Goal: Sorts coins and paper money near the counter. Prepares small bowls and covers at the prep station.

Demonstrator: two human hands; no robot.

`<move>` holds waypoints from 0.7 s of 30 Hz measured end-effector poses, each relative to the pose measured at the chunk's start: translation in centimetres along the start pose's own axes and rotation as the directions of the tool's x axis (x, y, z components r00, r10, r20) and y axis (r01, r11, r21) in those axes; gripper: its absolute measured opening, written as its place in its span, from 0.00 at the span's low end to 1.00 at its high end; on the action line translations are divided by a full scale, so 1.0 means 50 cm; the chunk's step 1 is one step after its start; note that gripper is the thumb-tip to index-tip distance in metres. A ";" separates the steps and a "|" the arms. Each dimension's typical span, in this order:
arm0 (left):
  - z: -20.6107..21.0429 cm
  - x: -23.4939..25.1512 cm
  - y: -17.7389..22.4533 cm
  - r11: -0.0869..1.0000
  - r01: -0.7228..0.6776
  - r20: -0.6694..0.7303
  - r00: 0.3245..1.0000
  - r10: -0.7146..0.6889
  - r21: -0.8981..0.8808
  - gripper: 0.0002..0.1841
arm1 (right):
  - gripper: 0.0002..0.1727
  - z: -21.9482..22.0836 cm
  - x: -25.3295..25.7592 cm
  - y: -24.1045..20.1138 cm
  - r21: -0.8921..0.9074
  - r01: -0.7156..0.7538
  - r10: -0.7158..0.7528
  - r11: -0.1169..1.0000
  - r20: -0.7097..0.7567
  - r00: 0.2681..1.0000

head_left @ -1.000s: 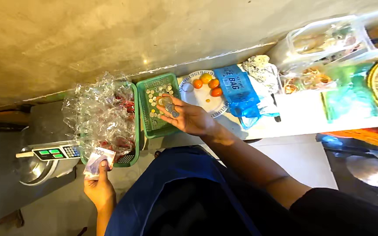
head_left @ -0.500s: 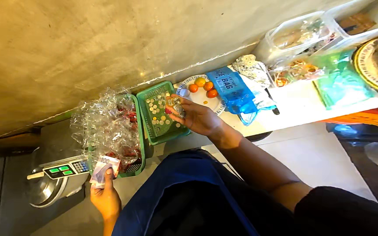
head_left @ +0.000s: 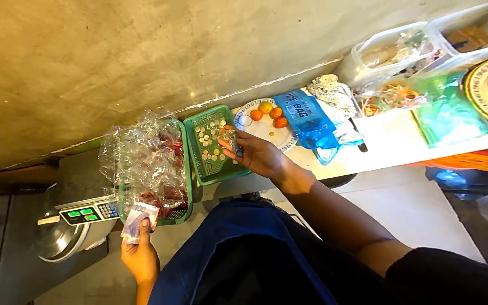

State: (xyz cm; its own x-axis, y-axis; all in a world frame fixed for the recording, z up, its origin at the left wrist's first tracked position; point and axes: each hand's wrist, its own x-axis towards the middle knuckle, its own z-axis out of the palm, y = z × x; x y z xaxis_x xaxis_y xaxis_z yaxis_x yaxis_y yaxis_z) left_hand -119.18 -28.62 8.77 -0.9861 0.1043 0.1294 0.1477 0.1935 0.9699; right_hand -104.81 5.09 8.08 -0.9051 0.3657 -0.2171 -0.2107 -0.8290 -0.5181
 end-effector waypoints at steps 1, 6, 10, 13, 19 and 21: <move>-0.002 0.000 -0.002 1.000 -0.002 -0.005 1.000 0.002 -0.003 0.14 | 0.26 0.000 0.001 0.002 -0.010 -0.002 0.002 1.000 0.002 1.000; -0.009 -0.003 -0.006 1.000 0.006 -0.025 1.000 -0.006 -0.005 0.14 | 0.26 0.005 0.001 0.009 -0.033 -0.014 0.014 0.999 -0.006 1.000; -0.006 -0.005 -0.001 0.999 0.052 -0.019 0.998 -0.052 0.015 0.15 | 0.24 0.004 0.004 0.013 -0.177 -0.003 -0.012 0.984 -0.087 0.996; -0.016 -0.003 -0.001 0.997 0.077 -0.013 0.997 -0.077 0.004 0.15 | 0.23 -0.004 0.009 0.029 -0.165 0.014 -0.039 0.986 -0.144 0.989; -0.048 0.007 -0.030 0.991 0.104 -0.031 0.994 -0.107 -0.084 0.14 | 0.25 0.013 0.005 0.070 -0.058 -0.036 0.015 0.998 -0.319 0.948; -0.065 0.008 -0.024 0.988 0.121 -0.079 0.988 -0.129 -0.101 0.15 | 0.32 0.016 0.016 0.080 -0.125 -0.159 0.119 0.979 -0.279 0.953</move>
State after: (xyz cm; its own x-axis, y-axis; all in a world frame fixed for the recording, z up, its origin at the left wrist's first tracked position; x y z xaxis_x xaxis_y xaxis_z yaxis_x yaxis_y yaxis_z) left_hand -119.99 -31.96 8.33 -0.9998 0.0010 0.0187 0.0187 0.1055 0.9942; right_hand -106.67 1.73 6.49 -0.7842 0.3683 -0.4995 -0.0168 -0.8171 -0.5762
